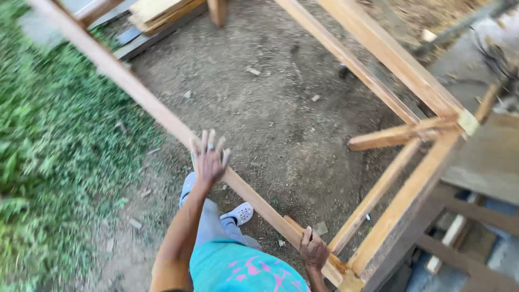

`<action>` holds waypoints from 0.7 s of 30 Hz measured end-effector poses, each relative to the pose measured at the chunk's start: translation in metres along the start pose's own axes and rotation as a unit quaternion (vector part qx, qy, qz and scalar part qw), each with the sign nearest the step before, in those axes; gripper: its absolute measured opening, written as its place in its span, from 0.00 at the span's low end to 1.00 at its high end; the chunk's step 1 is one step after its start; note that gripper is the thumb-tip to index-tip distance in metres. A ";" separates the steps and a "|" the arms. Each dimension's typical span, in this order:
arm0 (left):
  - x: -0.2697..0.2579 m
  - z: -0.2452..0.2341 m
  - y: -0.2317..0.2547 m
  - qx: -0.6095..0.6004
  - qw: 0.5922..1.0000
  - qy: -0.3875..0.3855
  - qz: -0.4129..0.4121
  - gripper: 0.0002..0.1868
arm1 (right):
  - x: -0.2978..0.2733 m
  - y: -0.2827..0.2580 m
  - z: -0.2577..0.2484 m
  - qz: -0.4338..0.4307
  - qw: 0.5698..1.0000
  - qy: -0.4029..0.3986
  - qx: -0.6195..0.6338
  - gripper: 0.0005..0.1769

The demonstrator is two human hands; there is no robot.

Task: Sanding the edges and surfaces of a wooden frame using sandpaper.

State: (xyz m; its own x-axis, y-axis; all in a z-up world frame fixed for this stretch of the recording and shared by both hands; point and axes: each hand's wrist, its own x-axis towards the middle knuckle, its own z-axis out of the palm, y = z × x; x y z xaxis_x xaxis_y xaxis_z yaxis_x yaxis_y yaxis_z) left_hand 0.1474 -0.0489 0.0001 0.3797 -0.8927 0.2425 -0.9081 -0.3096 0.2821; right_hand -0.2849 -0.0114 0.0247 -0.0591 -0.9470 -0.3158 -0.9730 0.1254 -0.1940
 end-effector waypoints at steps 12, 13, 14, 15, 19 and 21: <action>0.054 0.001 -0.006 0.034 0.925 0.124 -0.357 0.46 | 0.018 0.020 0.007 0.011 1.000 0.004 -0.001 0.23; 0.045 0.000 0.008 0.025 0.932 0.112 -0.343 0.46 | 0.018 0.025 0.009 0.006 1.000 0.008 0.015 0.23; 0.036 0.000 0.021 0.015 0.939 0.101 -0.329 0.47 | 0.019 0.030 0.011 0.001 0.999 0.013 0.032 0.23; 0.024 0.000 0.032 0.016 0.938 0.100 -0.333 0.47 | 0.019 0.029 0.011 -0.001 1.000 0.011 0.029 0.23; 0.001 0.003 0.061 -0.013 0.958 0.060 -0.280 0.47 | 0.021 0.029 0.010 0.019 0.999 0.005 0.032 0.25; 0.008 0.003 0.056 -0.025 0.957 0.062 -0.284 0.48 | 0.022 0.029 0.008 0.023 0.999 -0.009 0.030 0.26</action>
State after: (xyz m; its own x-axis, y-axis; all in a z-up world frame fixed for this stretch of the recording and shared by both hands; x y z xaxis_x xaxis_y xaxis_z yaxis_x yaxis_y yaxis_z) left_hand 0.0994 -0.0737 0.0152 0.8300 -0.5387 0.1443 -0.5407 -0.7139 0.4449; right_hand -0.3121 -0.0266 0.0045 -0.0992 -0.9344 -0.3421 -0.9541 0.1869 -0.2341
